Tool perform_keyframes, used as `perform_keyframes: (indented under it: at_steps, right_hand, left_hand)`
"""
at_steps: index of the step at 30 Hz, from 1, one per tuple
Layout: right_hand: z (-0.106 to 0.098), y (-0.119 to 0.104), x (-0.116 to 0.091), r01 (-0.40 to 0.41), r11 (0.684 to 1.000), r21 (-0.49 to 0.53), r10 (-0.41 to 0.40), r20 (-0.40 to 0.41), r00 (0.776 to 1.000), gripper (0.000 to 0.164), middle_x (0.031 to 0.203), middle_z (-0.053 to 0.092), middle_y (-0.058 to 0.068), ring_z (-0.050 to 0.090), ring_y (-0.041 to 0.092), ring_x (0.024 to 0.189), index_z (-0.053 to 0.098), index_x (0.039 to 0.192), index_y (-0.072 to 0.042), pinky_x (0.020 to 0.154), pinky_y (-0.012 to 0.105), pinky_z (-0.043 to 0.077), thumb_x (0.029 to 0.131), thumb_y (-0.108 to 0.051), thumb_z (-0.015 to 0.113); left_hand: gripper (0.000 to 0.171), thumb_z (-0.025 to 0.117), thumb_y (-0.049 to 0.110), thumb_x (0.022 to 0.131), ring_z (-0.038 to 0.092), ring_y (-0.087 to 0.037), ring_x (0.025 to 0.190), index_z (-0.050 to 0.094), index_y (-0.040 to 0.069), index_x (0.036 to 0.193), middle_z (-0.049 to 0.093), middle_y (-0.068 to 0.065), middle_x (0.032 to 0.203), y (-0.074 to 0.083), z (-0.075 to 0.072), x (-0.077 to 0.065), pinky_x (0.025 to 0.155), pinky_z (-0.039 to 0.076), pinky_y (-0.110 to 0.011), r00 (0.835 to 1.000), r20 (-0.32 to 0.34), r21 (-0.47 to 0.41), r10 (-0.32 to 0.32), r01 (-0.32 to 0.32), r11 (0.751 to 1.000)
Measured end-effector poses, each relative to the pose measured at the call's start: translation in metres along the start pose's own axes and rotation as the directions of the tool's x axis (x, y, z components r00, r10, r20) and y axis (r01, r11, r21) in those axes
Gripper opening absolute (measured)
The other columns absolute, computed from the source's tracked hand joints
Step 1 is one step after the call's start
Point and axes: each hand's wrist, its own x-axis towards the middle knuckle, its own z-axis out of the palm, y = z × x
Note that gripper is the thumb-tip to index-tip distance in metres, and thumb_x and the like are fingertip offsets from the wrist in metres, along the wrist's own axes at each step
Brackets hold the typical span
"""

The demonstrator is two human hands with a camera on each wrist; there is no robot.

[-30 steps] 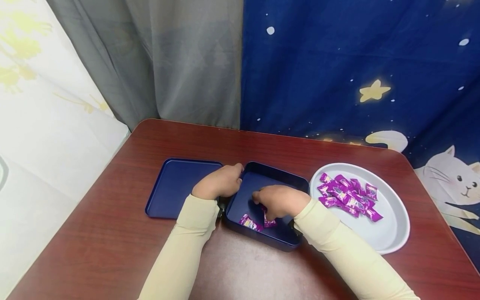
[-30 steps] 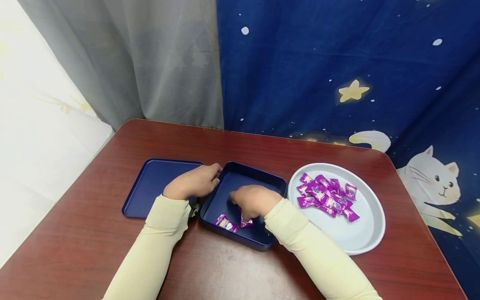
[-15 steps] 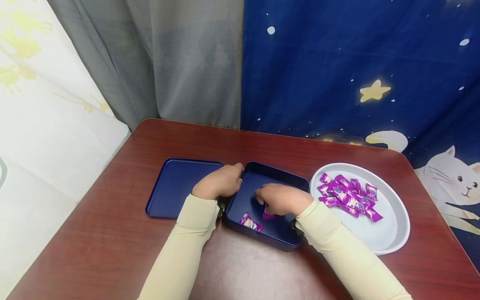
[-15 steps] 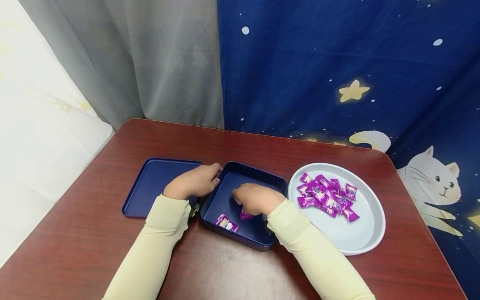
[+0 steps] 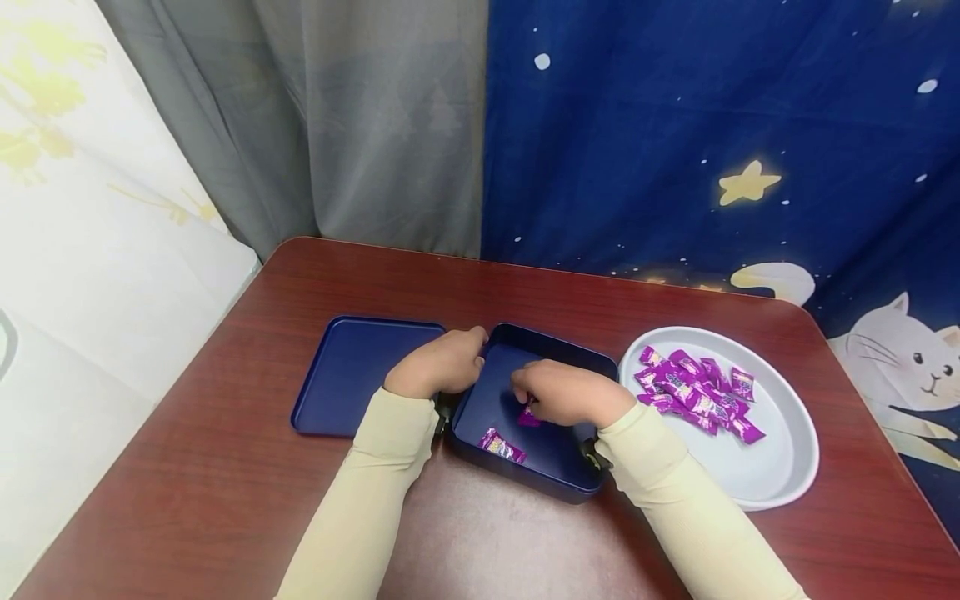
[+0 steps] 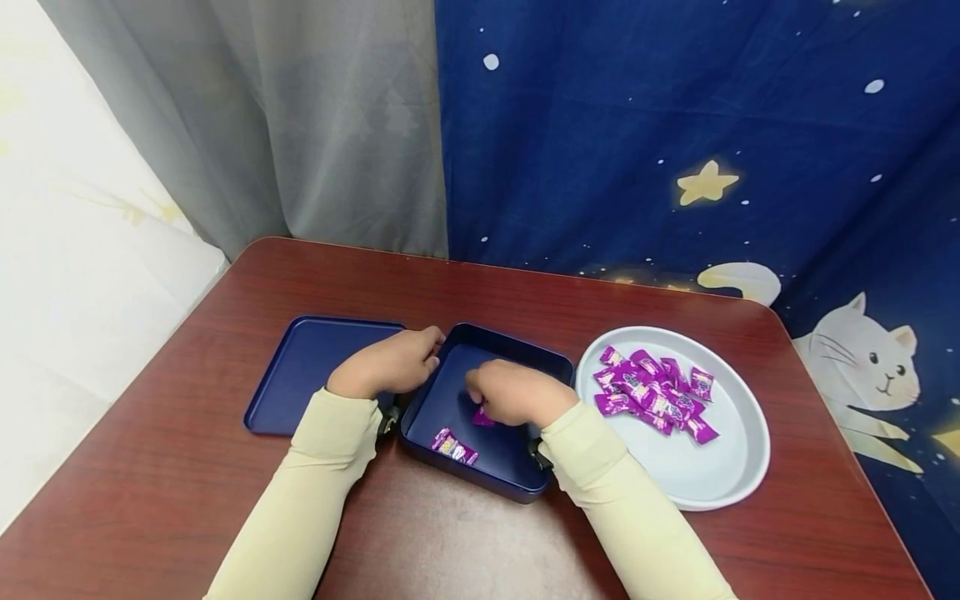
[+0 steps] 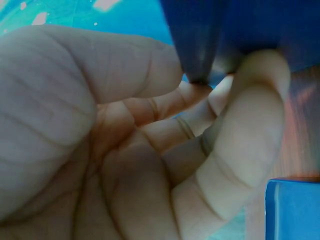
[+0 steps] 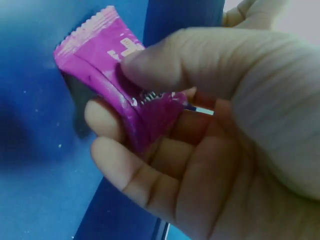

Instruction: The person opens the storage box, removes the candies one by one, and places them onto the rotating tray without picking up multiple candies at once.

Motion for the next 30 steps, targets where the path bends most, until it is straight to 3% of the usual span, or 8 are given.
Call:
perform_keyframes:
  at_steps: [10,17,22,30]
  right_hand:
    - [-0.002,0.001,-0.002,-0.023,0.999,0.04,0.024,-0.024,0.999,0.019,0.062,0.046,-0.005,0.044,0.012,0.058,0.051,0.07,-0.016,0.052,0.026,0.038,0.076,-0.004,0.065]
    - [-0.003,0.0,-0.003,0.003,1.0,0.007,-0.002,-0.068,0.998,0.007,0.074,0.056,-0.001,0.049,0.014,0.069,0.061,0.085,-0.009,0.066,0.031,0.048,0.08,-0.004,0.064]
    - [-0.005,-0.001,-0.005,0.012,0.999,-0.035,-0.016,-0.099,0.995,0.011,0.084,0.059,0.002,0.051,0.015,0.078,0.064,0.093,-0.011,0.076,0.035,0.051,0.084,-0.006,0.061]
    - [-0.012,-0.007,-0.012,-0.012,0.999,-0.034,0.008,-0.13,0.991,0.009,0.076,0.049,-0.001,0.046,0.015,0.074,0.057,0.086,-0.014,0.068,0.032,0.046,0.084,-0.006,0.059]
  left_hand:
    - [0.033,0.044,0.014,0.096,0.057,-0.019,0.098,0.048,0.002,0.126,0.061,-0.013,0.114,0.0,0.001,0.001,0.089,0.049,-0.042,1.0,0.004,0.0,-0.005,0.005,1.0]
    - [0.031,0.045,0.014,0.096,0.057,-0.02,0.096,0.049,0.001,0.124,0.061,-0.013,0.112,0.001,0.001,0.001,0.089,0.049,-0.042,1.0,-0.001,0.007,-0.003,0.003,1.0]
    - [0.033,0.045,0.015,0.096,0.057,-0.02,0.097,0.048,0.001,0.126,0.061,-0.013,0.113,0.001,0.001,0.0,0.089,0.049,-0.042,1.0,0.005,-0.003,-0.011,0.011,1.0]
    - [0.034,0.045,0.016,0.096,0.056,-0.02,0.1,0.047,0.002,0.127,0.06,-0.013,0.117,0.001,0.001,0.0,0.091,0.049,-0.043,1.0,0.008,-0.001,-0.026,0.026,1.0]
